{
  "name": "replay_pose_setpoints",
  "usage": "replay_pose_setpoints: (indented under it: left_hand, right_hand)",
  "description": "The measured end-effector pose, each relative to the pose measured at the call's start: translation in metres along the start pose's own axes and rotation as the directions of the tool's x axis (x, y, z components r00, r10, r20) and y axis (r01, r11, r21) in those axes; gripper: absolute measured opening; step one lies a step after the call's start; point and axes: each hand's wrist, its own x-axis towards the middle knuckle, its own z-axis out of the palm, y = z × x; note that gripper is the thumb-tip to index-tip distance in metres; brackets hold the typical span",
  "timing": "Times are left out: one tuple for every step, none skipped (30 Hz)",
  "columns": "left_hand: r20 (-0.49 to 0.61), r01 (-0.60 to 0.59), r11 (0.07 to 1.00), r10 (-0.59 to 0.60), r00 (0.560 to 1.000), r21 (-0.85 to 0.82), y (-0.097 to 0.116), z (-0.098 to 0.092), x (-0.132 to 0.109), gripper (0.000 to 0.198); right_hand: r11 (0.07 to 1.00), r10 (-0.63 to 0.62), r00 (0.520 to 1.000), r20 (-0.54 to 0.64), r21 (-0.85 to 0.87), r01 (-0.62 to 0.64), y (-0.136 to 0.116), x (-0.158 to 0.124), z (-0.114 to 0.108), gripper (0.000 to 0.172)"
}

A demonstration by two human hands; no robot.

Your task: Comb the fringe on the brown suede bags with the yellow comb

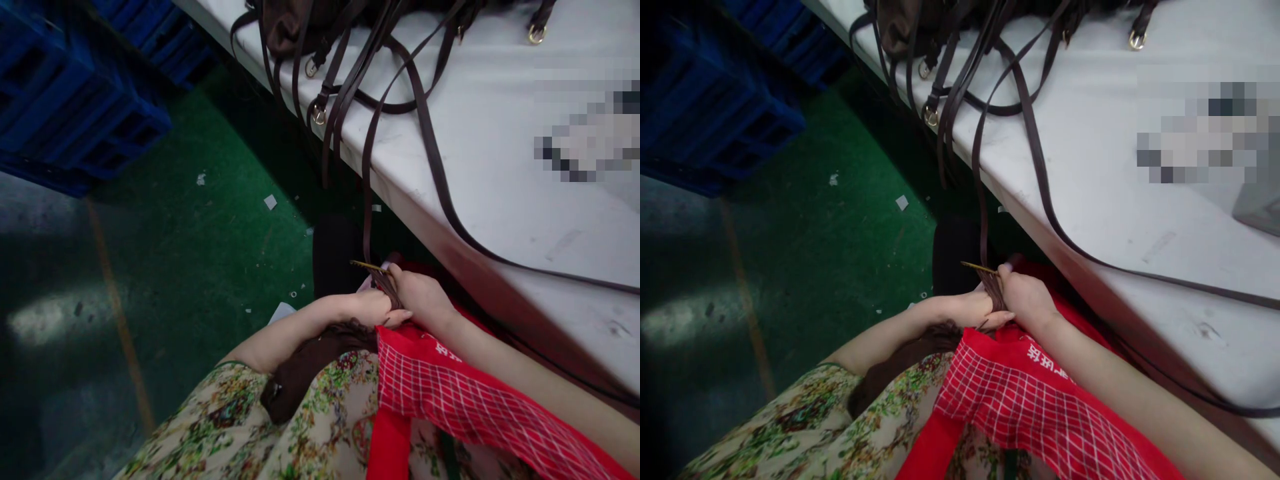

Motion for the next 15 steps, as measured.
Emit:
replay_pose_setpoints:
  left_hand:
    - [0.002, -0.023, 0.998, 0.023, 1.0, 0.054, 0.0, 0.001, 0.002, 0.033]
    - [0.007, -0.042, 0.994, 0.041, 0.999, 0.102, 0.0, 0.002, 0.003, 0.033]
    - [0.013, -0.056, 0.988, 0.055, 0.998, 0.146, 0.001, 0.003, 0.004, 0.033]
    - [0.02, -0.065, 0.981, 0.063, 0.998, 0.181, 0.001, 0.005, 0.006, 0.033]
    - [0.024, -0.071, 0.976, 0.068, 0.997, 0.205, 0.001, 0.005, 0.007, 0.032]
    - [0.026, -0.077, 0.973, 0.073, 0.997, 0.218, 0.001, 0.006, 0.008, 0.031]
    - [0.026, -0.085, 0.972, 0.082, 0.996, 0.219, 0.001, 0.007, 0.009, 0.029]
    - [0.024, -0.095, 0.973, 0.092, 0.996, 0.208, 0.001, 0.007, 0.009, 0.027]
    - [0.023, -0.105, 0.977, 0.103, 0.994, 0.186, 0.001, 0.007, 0.009, 0.026]
    - [0.02, -0.117, 0.981, 0.115, 0.993, 0.154, 0.001, 0.007, 0.008, 0.025]
    - [0.022, -0.13, 0.985, 0.128, 0.991, 0.113, 0.001, 0.007, 0.007, 0.024]
    - [0.026, -0.142, 0.988, 0.141, 0.99, 0.068, 0.001, 0.006, 0.004, 0.025]
    - [0.018, -0.149, 0.989, 0.148, 0.989, 0.017, 0.001, 0.005, 0.002, 0.026]
    - [-0.001, -0.148, 0.988, 0.148, 0.989, -0.039, 0.001, 0.004, -0.001, 0.027]
    - [-0.015, -0.136, 0.986, 0.135, 0.991, -0.1, 0.0, 0.002, -0.005, 0.028]
  right_hand:
    - [1.0, 0.009, 1.0, 0.001, 0.004, -0.009, 0.001, 0.001, 0.001, 0.023]
    - [1.0, 0.02, 1.0, 0.001, 0.005, -0.02, 0.001, 0.002, 0.003, 0.025]
    - [1.0, 0.03, 1.0, 0.006, 0.005, -0.03, 0.001, 0.002, 0.004, 0.027]
    - [0.999, 0.038, 0.999, 0.009, 0.004, -0.038, 0.0, 0.002, 0.004, 0.029]
    - [0.999, 0.043, 0.999, 0.012, 0.005, -0.044, 0.0, 0.002, 0.005, 0.031]
    - [0.999, 0.046, 0.999, 0.016, 0.009, -0.046, 0.0, 0.002, 0.006, 0.032]
    - [0.999, 0.048, 0.999, 0.021, 0.018, -0.049, 0.0, 0.001, 0.006, 0.033]
    - [0.998, 0.046, 0.999, 0.028, 0.036, -0.047, 0.0, 0.0, 0.006, 0.033]
    - [0.997, 0.039, 0.999, 0.034, 0.064, -0.041, 0.002, 0.0, 0.007, 0.034]
    - [0.994, 0.019, 0.999, 0.036, 0.111, -0.023, 0.005, -0.001, 0.007, 0.034]
    - [0.983, -0.011, 0.999, 0.033, 0.184, 0.005, 0.008, -0.002, 0.008, 0.035]
    - [0.958, -0.048, 0.999, 0.02, 0.284, 0.041, 0.012, -0.002, 0.009, 0.035]
    - [0.912, -0.087, 0.996, -0.005, 0.402, 0.081, 0.017, -0.003, 0.011, 0.036]
    - [0.847, -0.116, 0.992, -0.042, 0.517, 0.121, 0.022, -0.003, 0.012, 0.037]
    - [0.781, -0.123, 0.989, -0.08, 0.607, 0.147, 0.026, -0.004, 0.013, 0.039]
